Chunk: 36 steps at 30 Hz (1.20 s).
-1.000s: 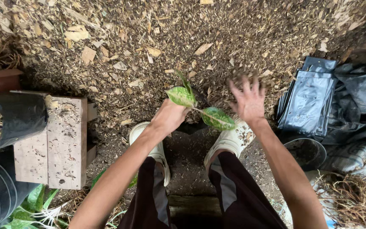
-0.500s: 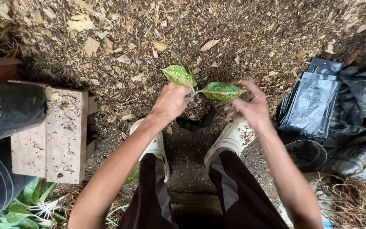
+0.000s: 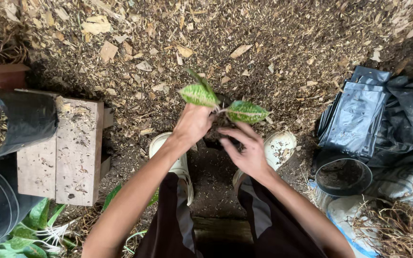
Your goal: The person squats on the ground in a plant nursery and pots a seedling. They open a black plastic grow bag, place the seedling's root ball inside, add handfuls of soil and mulch around the roots, press the soil down, and set the potted seedling aside with other finished plants.
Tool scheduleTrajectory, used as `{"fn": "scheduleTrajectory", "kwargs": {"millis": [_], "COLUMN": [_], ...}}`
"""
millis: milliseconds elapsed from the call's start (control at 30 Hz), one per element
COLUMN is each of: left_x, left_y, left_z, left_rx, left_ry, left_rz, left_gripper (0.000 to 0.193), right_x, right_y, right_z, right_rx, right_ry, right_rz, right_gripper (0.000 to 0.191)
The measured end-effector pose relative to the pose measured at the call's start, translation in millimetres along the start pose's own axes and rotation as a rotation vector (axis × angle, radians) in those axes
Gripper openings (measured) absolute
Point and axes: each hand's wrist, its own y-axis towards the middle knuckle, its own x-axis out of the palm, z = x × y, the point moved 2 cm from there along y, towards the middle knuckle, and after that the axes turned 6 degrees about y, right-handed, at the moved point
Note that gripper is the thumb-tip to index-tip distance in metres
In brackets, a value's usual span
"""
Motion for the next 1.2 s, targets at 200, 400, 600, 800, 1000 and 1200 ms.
{"fn": "scheduleTrajectory", "kwargs": {"millis": [200, 400, 600, 800, 1000, 1200], "left_x": [29, 29, 22, 32, 38, 32], "left_y": [-25, -38, -49, -57, -64, -65], "left_z": [-6, -2, 2, -2, -2, 5], "left_rx": [0.208, -0.118, 0.150, 0.408, 0.334, 0.398], "left_ry": [0.480, 0.332, 0.004, 0.460, 0.692, 0.655], "left_rz": [-0.106, -0.302, -0.007, 0.109, -0.136, -0.094], "left_gripper": [0.016, 0.013, 0.027, 0.053, 0.102, 0.097], "right_x": [-86, -84, -89, -80, -115, -98], "right_y": [22, 21, 20, 20, 34, 50], "right_z": [70, 91, 83, 86, 86, 42], "right_rx": [0.349, 0.687, 0.844, 0.717, 0.674, 0.758], "right_ry": [-0.696, -0.787, -0.782, -0.669, -0.342, 0.694], "right_rz": [0.125, -0.103, -0.004, -0.005, 0.117, 0.161], "right_gripper": [0.048, 0.092, 0.107, 0.085, 0.053, 0.053]}}
